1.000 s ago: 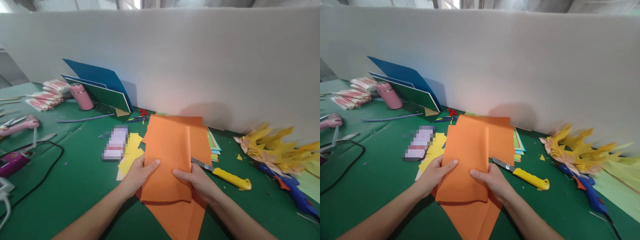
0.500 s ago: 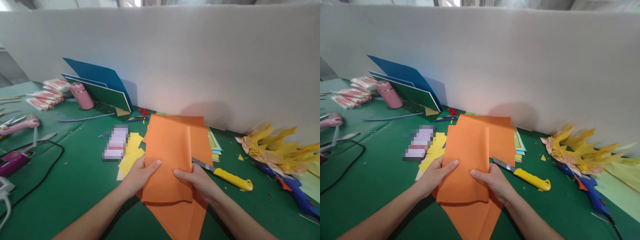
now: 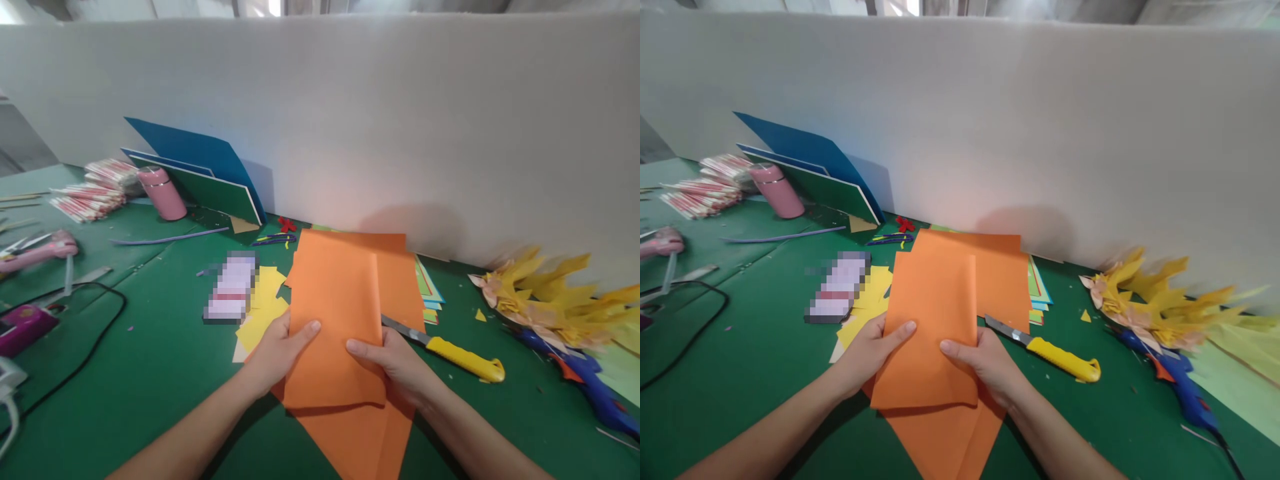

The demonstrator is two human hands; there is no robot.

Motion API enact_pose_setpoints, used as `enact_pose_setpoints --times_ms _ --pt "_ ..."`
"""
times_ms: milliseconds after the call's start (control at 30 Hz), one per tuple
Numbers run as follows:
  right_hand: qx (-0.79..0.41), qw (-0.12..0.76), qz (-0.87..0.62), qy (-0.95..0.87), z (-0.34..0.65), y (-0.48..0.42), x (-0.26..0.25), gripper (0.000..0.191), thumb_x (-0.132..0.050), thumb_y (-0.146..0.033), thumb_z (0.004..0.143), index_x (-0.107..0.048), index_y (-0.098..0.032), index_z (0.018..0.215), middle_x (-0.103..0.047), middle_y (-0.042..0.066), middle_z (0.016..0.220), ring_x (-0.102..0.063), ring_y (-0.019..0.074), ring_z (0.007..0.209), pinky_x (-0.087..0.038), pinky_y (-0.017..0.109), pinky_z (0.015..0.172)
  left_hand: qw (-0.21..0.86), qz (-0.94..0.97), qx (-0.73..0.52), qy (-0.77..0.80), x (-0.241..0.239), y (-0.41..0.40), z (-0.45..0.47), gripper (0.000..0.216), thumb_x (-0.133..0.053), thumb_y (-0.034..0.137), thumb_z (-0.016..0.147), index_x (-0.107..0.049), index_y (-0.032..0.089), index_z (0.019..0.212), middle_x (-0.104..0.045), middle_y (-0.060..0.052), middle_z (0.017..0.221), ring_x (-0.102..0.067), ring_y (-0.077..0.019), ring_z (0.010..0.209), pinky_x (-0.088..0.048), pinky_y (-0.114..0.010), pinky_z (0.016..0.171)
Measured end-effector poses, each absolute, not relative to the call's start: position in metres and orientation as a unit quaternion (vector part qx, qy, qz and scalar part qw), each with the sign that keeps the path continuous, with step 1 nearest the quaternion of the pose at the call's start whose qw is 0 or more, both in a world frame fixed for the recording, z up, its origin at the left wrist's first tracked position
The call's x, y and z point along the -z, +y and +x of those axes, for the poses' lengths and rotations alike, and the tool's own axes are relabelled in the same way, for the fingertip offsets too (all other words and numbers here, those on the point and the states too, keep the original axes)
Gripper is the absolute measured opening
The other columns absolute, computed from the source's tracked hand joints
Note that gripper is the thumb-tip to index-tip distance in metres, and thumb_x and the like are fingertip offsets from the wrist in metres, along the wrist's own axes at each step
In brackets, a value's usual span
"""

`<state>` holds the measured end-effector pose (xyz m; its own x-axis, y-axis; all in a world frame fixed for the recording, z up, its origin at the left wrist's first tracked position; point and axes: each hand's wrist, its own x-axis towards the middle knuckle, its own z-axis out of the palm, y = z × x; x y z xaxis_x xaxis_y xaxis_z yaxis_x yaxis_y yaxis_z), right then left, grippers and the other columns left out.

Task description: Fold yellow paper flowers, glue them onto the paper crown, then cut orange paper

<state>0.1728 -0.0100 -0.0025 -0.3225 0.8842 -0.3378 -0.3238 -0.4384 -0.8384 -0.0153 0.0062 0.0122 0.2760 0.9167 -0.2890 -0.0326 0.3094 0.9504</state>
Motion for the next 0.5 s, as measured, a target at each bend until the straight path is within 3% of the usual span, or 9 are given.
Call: enact_pose_setpoints --times_ms 167,500 --pt "-0.739 0.412 -0.415 -0.334 0.1719 -0.0099 0.0023 0.047 -0.082 -0.033 0.060 -0.069 -0.015 0.101 -0.072 0.011 0.101 -0.068 0.0285 0.092 -0.051 0.043 0.087 0.633 0.477 -0.365 0.488 -0.0105 0.0070 -0.0165 0.037 -0.062 0.041 0.079 -0.060 0.020 0.109 -0.068 -0.008 0.114 -0.067 -0.0249 0.096 -0.053 -0.037 0.081" --pt "-0.728 0.421 -0.434 -0.325 0.1700 -0.0105 0.0005 0.049 -0.083 -0.033 0.057 -0.068 -0.015 0.100 -0.073 0.012 0.098 -0.068 0.0294 0.090 -0.052 0.045 0.086 0.643 0.468 -0.364 0.485 -0.0133 0.0073 -0.0151 0.042 -0.061 0.044 0.079 -0.059 0.020 0.113 -0.068 -0.010 0.116 -0.066 -0.0264 0.098 -0.053 -0.039 0.083"
